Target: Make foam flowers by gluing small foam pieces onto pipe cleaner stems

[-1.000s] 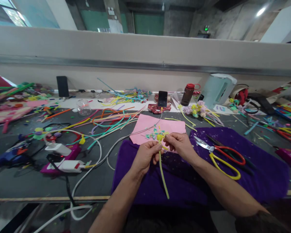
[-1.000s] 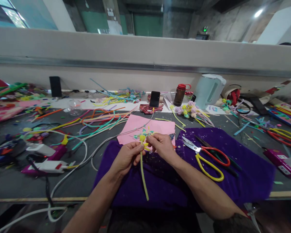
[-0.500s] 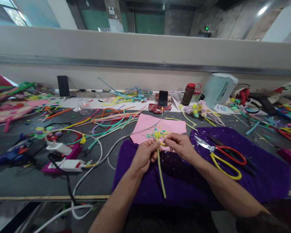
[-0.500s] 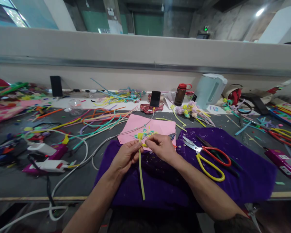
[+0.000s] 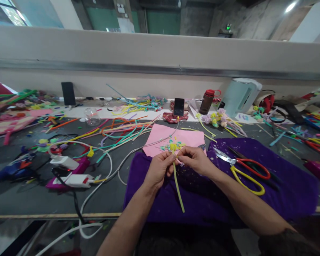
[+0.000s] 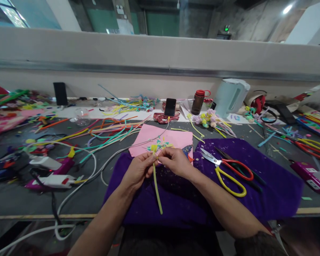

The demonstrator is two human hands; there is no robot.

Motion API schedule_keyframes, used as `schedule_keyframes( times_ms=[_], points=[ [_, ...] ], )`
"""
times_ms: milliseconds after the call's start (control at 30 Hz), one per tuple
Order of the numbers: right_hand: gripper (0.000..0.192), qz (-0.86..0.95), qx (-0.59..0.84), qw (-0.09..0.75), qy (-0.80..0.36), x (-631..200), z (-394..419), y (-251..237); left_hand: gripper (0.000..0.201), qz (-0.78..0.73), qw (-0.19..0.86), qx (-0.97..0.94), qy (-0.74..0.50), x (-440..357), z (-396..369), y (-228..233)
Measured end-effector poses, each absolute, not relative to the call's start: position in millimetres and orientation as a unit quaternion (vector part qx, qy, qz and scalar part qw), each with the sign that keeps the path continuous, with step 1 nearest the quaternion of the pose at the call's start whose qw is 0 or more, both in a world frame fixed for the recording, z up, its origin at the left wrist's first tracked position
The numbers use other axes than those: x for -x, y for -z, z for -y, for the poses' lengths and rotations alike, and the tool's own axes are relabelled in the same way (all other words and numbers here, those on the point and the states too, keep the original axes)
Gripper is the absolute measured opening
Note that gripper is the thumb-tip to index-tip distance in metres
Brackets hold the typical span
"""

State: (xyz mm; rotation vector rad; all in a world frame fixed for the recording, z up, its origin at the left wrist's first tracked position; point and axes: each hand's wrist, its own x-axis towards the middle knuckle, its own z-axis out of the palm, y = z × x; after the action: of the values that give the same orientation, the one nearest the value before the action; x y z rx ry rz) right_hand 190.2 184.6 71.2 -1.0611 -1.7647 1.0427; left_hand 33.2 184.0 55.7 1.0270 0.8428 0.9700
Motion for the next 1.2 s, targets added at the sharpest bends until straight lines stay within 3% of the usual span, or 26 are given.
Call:
schedule_keyframes(
  times_ms=[933, 1033, 1133, 1200],
  points=[
    [0.019, 0.565, 0.338, 0.360, -0.661, -201, -199, -64, 0.031, -0.363, 0.739, -0.416, -0.386, -32, -188, -54],
    [0.020, 0.608, 0.382, 0.365, -0.592, -212, -201, -76, 0.030, -0.369, 0.737, -0.411, -0.390, -31, -190, -54],
    [0.024, 0.676, 0.490, 0.372, -0.405, -235, -199, -91, 0.030, -0.380, 0.729, -0.402, -0.402, -30, -192, -55],
    [0.027, 0.719, 0.570, 0.305, -0.254, -251, -196, -95, 0.030, -0.385, 0.726, -0.399, -0.406, -30, -192, -55]
  ],
)
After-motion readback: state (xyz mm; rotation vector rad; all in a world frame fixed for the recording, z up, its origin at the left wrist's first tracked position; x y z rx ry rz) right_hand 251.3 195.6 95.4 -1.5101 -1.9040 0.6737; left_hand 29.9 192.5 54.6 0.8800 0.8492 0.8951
